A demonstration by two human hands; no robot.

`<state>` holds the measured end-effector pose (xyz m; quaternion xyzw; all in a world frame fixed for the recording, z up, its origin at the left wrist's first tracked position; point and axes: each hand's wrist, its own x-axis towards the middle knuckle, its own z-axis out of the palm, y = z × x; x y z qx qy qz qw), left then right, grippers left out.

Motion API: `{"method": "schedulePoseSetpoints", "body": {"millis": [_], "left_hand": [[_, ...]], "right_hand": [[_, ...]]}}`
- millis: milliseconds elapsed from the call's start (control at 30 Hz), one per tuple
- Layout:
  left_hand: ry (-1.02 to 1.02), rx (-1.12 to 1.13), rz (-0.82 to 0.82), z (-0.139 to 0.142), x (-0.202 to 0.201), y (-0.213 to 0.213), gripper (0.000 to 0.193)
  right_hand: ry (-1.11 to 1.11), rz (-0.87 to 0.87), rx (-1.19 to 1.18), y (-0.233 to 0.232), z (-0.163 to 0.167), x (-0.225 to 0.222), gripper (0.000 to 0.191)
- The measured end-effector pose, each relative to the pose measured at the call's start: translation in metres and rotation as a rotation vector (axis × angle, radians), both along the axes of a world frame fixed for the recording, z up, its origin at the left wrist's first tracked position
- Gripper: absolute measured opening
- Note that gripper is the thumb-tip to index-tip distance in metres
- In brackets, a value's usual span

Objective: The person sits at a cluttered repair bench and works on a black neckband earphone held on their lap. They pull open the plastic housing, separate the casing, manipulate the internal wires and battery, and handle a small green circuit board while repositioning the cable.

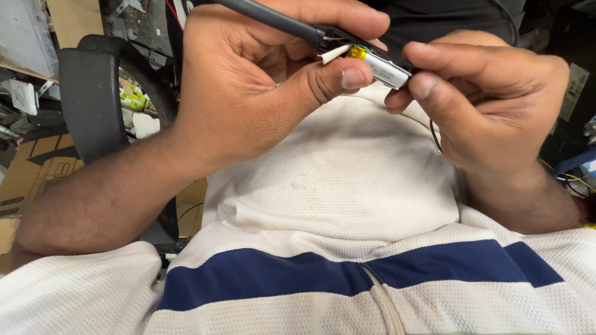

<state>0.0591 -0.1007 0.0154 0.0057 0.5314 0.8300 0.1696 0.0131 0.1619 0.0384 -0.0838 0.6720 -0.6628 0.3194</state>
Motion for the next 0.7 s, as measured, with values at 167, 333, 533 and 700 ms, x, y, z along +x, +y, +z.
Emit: {"method": "schedulePoseSetpoints", "body": {"millis": [167,333,533,700], "left_hand": [[0.092,-0.099,-0.035,0.003,-0.003,-0.005,0.021],[0.140,-0.237,-0.081,0.005,-0.006,-0.005,0.022],[0.144,-0.194,-0.055,0.002,-0.004,-0.003,0.021],[0.126,-0.165,-0.031,-0.002,-0.002,-0.002,0.022]], "right_hand": [[0.023,0.030,0.060,-0.003,0.000,-0.005,0.035],[-0.054,-0.042,0.239,-0.001,-0.002,-0.003,0.044],[0.245,0.072,0.147,0.014,-0.014,0.005,0.045],[0.318,0.085,0.114,0.023,-0.022,0.009,0.042]]}}
